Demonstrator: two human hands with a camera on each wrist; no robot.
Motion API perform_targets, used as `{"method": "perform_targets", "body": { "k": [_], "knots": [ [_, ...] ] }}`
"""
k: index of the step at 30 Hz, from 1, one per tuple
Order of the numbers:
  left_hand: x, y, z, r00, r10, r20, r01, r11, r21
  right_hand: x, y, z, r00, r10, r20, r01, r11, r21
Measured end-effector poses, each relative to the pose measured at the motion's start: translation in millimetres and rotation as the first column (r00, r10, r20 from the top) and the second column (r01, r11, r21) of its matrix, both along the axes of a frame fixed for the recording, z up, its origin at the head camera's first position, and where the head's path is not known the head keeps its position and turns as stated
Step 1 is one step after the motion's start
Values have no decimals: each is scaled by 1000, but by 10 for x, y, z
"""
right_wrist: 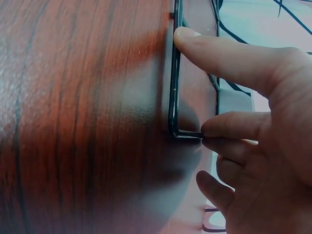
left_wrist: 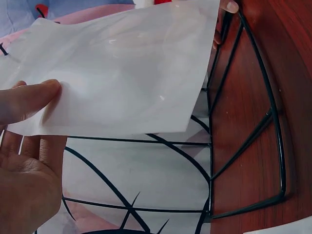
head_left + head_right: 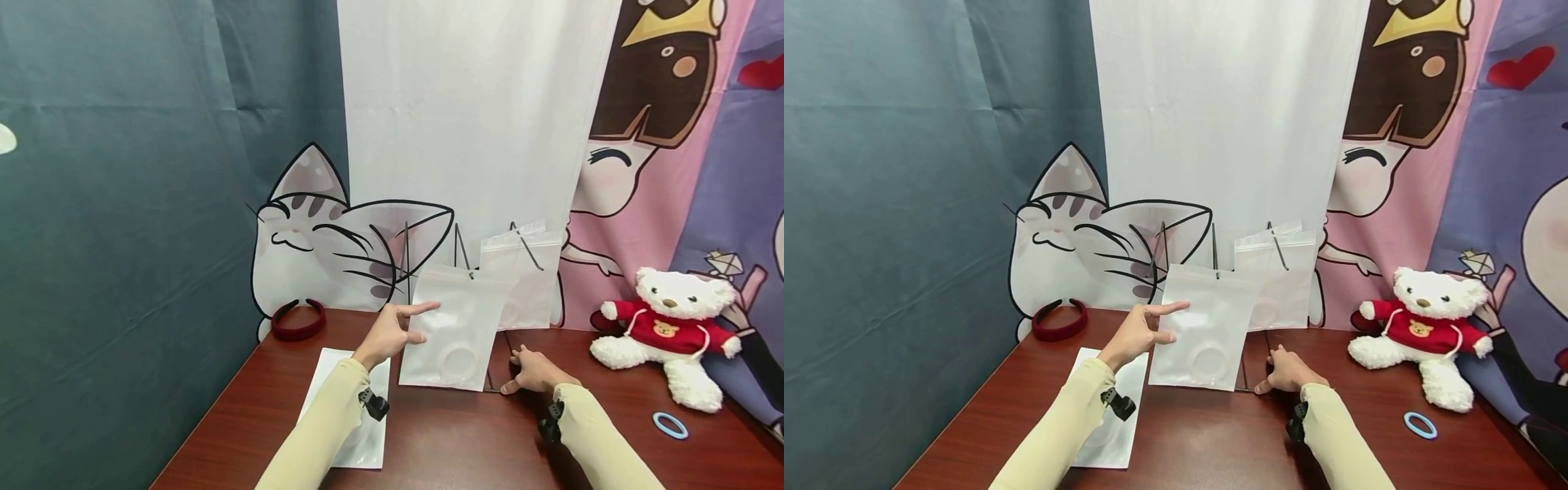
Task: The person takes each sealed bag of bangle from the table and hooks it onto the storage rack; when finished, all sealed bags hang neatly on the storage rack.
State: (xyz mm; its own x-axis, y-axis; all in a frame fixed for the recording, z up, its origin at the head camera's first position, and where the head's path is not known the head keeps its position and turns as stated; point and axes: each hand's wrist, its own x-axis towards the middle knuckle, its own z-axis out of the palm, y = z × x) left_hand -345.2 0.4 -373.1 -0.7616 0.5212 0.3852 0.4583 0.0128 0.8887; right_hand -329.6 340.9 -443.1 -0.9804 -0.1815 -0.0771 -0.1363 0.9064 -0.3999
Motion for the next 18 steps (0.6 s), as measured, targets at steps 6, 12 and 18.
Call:
{"method": "perform_targets", "body": {
  "k": [6, 12, 18],
  "knots": [
    [-32, 15, 11, 1000, 10, -11, -10, 1000, 10, 12, -16, 8, 1000, 9, -18, -9, 1000, 30],
    [-57, 18, 23, 999, -37, 20, 36, 998, 48, 19, -7, 19, 1000, 10, -14, -9, 1000, 28],
    [-82, 18, 61, 1000, -7, 13, 7, 1000, 25, 14, -1, 26, 1000, 10, -7, -10, 1000, 18]
  ]
}}
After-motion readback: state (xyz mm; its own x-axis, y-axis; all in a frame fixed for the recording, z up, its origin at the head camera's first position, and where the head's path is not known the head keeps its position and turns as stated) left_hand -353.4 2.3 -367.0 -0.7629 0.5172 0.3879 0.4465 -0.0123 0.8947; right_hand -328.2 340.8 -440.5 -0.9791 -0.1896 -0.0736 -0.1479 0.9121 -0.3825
